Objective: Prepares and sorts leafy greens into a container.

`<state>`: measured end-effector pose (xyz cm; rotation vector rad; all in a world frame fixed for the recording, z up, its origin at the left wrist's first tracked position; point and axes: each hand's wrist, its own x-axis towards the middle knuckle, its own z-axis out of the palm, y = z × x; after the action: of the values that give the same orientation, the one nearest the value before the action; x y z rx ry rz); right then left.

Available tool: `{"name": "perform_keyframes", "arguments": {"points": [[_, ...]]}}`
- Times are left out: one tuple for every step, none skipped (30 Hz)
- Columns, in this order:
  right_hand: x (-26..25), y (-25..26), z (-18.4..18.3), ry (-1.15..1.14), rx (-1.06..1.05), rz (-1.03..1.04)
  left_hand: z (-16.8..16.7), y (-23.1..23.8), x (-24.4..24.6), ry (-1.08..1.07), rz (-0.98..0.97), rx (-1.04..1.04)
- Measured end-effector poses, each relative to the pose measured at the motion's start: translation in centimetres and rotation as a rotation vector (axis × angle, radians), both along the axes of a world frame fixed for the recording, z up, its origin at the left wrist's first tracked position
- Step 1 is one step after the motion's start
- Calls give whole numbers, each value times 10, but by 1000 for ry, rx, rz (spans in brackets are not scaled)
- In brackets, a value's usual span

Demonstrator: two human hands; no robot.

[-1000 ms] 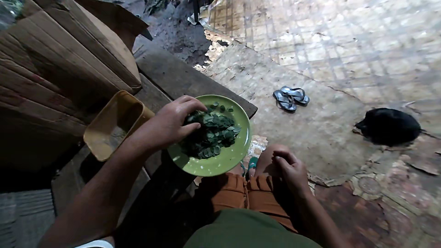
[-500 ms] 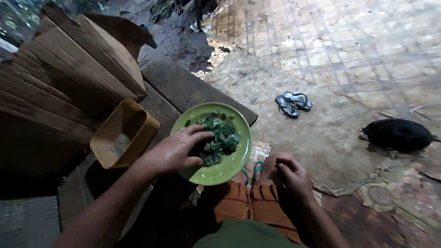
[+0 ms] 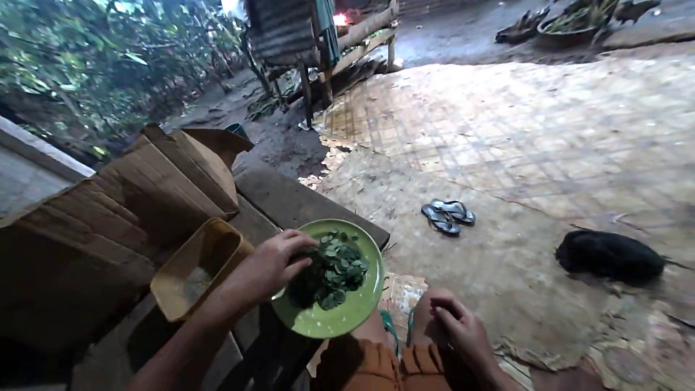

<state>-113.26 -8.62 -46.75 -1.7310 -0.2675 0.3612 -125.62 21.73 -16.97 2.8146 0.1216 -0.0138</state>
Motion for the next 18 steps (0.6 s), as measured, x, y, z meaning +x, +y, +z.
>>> {"name": "perform_keyframes", "arguments": {"points": [[-1,0,3,3,-14,5,1,2,0,-10,-2,-6],[-2,-1,5,6,-27,11,0,5,-1,-16,-3,-19],[-4,-2,6,4,-37,23,-2,9,-2,-18,-1,-34],[-6,-4,7,-3,-46,31,-4,11,-3,-29,-5,-49],[-9,-6,9,-1,-52,38,-5,13,-4,-36,-2,-60],[-12,-9,11,12,-45,41,-7,14,-5,-43,6,-69],[-13,-11,13,19,-25,35,-7,15,-7,-53,16,-78],[-13,-14,17,30,7,27,-8,16,-8,-66,29,-80],[-12,-17,22,34,41,20,-8,16,-10,-83,38,-71],[-11,-20,26,22,76,12,-10,16,-12,-102,40,-56],[-9,-23,31,-5,107,0,-13,16,-15,-123,32,-39],[-7,-26,38,-25,122,-11,-16,15,-17,-144,18,-26],[-3,-29,45,-45,125,-24,-19,15,-19,-157,0,-15],[2,-31,54,-52,119,-39,-23,15,-21,-151,-15,-11],[6,-32,62,-54,114,-53,-27,14,-22,-118,-28,-7],[13,-32,67,-55,111,-60,-32,11,-22,-63,-33,2],[20,-31,67,-56,114,-63,-37,8,-21,-4,-29,15],[26,-29,65,-58,117,-63,-43,5,-20,52,-21,34]]}}
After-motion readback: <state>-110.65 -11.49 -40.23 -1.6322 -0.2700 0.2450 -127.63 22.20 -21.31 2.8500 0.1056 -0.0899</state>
